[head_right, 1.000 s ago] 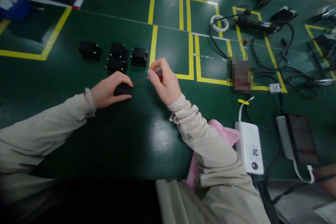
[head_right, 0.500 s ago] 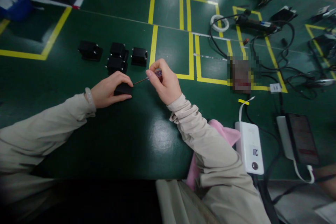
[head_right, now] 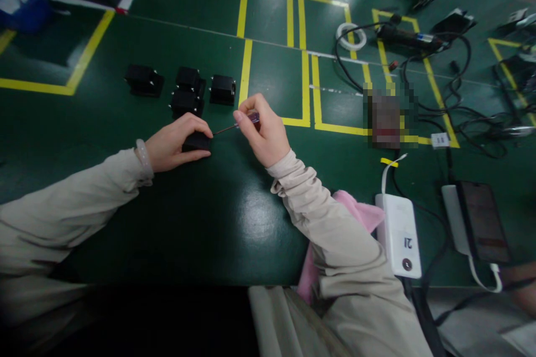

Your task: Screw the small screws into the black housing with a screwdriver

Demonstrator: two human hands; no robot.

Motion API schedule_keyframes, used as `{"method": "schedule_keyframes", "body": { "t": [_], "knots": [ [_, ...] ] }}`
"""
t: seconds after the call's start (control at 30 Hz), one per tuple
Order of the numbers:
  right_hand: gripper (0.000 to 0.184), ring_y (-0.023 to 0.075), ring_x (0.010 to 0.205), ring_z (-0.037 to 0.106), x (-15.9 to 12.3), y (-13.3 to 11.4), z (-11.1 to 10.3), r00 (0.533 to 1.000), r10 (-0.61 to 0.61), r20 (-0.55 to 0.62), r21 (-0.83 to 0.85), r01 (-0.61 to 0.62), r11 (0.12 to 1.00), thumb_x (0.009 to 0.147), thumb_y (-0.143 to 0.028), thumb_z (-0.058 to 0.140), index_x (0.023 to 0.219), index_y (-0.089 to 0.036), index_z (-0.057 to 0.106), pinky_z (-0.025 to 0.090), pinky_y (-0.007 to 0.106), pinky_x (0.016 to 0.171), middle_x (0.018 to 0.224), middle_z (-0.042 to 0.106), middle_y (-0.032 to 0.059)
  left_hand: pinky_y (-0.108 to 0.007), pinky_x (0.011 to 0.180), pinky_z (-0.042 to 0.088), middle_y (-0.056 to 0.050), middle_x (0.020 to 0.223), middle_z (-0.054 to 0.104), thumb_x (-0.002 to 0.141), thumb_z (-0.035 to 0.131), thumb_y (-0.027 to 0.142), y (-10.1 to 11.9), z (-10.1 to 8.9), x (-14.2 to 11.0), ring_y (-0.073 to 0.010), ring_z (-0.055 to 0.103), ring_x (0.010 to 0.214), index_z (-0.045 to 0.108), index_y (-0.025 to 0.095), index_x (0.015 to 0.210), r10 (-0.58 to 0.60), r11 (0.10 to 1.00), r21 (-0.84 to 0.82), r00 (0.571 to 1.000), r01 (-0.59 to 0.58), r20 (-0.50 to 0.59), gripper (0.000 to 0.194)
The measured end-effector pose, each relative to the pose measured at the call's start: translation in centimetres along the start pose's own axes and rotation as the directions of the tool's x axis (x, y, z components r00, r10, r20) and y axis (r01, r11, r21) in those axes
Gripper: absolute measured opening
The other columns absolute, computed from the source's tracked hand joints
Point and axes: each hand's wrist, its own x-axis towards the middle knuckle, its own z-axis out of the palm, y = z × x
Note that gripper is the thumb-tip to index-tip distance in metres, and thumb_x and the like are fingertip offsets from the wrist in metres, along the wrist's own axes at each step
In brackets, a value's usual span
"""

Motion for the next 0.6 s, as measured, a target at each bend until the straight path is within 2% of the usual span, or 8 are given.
{"method": "schedule_keyframes", "body": {
  "t": [0.2, 0.43, 0.6],
  "knots": [
    [0.038, 0.0116, 0.062, 0.049, -0.05, 0.29, 0.04, 1.0, -0.03, 0.003, 0.014, 0.03, 0.999, 0.098, -0.062, 0.048, 0.103, -0.025, 0.051, 0.051, 0.031, 0.063, 0.073, 0.049, -0.0031, -0.041, 0.098, 0.053, -0.008, 0.117, 0.061, 0.092, 0.063, 0.034, -0.07, -0.01, -0.01, -0.0235, 0.06, 0.111, 0.058, 0.019, 0.116, 0.013, 1.0, 0.005, 1.0, -0.013, 0.001, 0.029],
    [0.039, 0.0133, 0.076, 0.056, 0.01, 0.03, 0.0, 1.0, -0.009, 0.005, 0.002, 0.009, 1.0, 0.097, -0.062, 0.05, 0.093, -0.023, 0.054, 0.054, 0.031, 0.068, 0.085, 0.059, 0.0015, -0.039, 0.097, 0.053, -0.007, 0.117, 0.061, 0.093, 0.063, 0.036, -0.26, 0.16, -0.07, -0.0226, 0.06, 0.11, 0.057, 0.02, 0.116, 0.036, 0.999, 0.019, 0.999, -0.035, -0.016, 0.029],
    [0.029, 0.0118, 0.067, 0.051, -0.05, 0.04, -0.04, 1.0, -0.023, 0.012, -0.007, 0.023, 1.0, 0.098, -0.052, 0.051, 0.099, -0.024, 0.051, 0.051, 0.031, 0.066, 0.081, 0.056, -0.0008, -0.039, 0.097, 0.052, -0.008, 0.116, 0.061, 0.093, 0.063, 0.035, -0.23, 0.14, -0.03, -0.0227, 0.06, 0.109, 0.057, 0.019, 0.116, 0.047, 0.999, 0.026, 0.999, -0.046, -0.021, 0.028]
  ]
}}
